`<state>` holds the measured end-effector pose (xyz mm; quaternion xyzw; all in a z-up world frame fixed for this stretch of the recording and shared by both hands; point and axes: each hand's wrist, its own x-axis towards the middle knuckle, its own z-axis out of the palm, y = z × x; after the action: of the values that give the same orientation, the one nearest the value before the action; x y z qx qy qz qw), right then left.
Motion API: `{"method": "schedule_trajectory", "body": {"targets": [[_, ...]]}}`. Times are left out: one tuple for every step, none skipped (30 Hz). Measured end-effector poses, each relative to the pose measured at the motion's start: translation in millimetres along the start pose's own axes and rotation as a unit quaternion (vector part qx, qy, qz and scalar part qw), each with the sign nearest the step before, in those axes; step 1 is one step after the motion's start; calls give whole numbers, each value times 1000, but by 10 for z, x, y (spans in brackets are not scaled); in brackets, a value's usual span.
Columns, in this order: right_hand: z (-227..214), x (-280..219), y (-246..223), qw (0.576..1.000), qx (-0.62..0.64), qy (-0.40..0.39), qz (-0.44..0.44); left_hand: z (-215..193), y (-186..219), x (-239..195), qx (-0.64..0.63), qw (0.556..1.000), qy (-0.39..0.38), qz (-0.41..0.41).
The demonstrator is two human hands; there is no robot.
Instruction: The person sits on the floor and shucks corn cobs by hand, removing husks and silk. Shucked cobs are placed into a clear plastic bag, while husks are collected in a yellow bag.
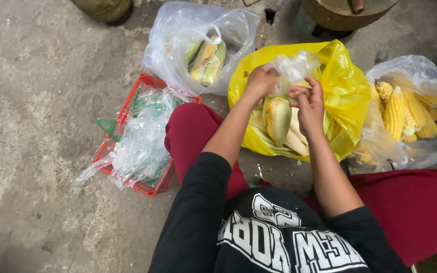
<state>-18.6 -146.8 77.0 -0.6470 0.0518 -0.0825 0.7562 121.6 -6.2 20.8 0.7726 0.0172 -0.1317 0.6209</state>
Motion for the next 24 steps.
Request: {"method": "schedule_trajectory", "body": {"targets": [[55,-56,15,992,-117,38,-28,-37,-43,44,-101,992,8,-74],[119,-120,35,969,-231,74,-53,-54,-60,84,-112,989,14,-96],[174,-191,52,940,-316,74,-105,-76,-72,103,-122,985,21,-117],[232,-259,74,901,-399,71,-156,-86,-73,110,-134,981,29,-138],[285,-322,101,852,-477,67,-205,-78,-64,103,-75,991,27,-107],[345,-368,138,855,-482,63,-181,-59,-50,78,-17,997,26,-74],[400,-406,181,857,-488,58,-156,-42,-20,52,42,998,24,-42],[419,-416,213,859,-492,53,-131,-24,9,-13,50,998,36,-27],[418,-414,240,874,-469,51,-119,5,40,-125,58,997,47,-13],[411,-390,265,887,-446,48,-109,4,123,-199,66,996,60,3],[387,-357,282,900,-422,45,-98,-42,242,-256,-39,997,56,46],[351,-332,292,900,-426,35,-87,-113,379,-343,-143,984,51,89],[306,-306,297,900,-429,25,-75,-200,540,-440,-245,960,45,130],[257,-302,307,899,-434,18,-62,-381,688,-546,-324,932,31,158],[219,-302,315,895,-440,18,-77,-684,829,-642,-400,897,16,185],[193,-298,313,890,-446,17,-91,-1041,976,-715,-355,920,61,155],[178,-298,305,886,-452,16,-106,-1460,1051,-860,-351,921,94,142],[165,-296,293,900,-431,19,-61,-1839,1064,-1030,-424,866,58,258],[169,-301,283,912,-410,23,-16,-2238,1000,-1244,-287,889,128,333],[187,-309,273,922,-385,25,29,-2593,897,-1405,-103,883,239,390],[198,-318,261,918,-394,45,11,-2916,741,-1543,-137,903,289,286],[212,-336,253,913,-403,65,-7,-3185,526,-1656,-122,900,324,265],[220,-353,245,907,-411,86,-25,-3374,236,-1796,-95,901,352,234],[231,-376,245,903,-417,92,-40,-3510,-94,-1921,32,891,423,163]]}}
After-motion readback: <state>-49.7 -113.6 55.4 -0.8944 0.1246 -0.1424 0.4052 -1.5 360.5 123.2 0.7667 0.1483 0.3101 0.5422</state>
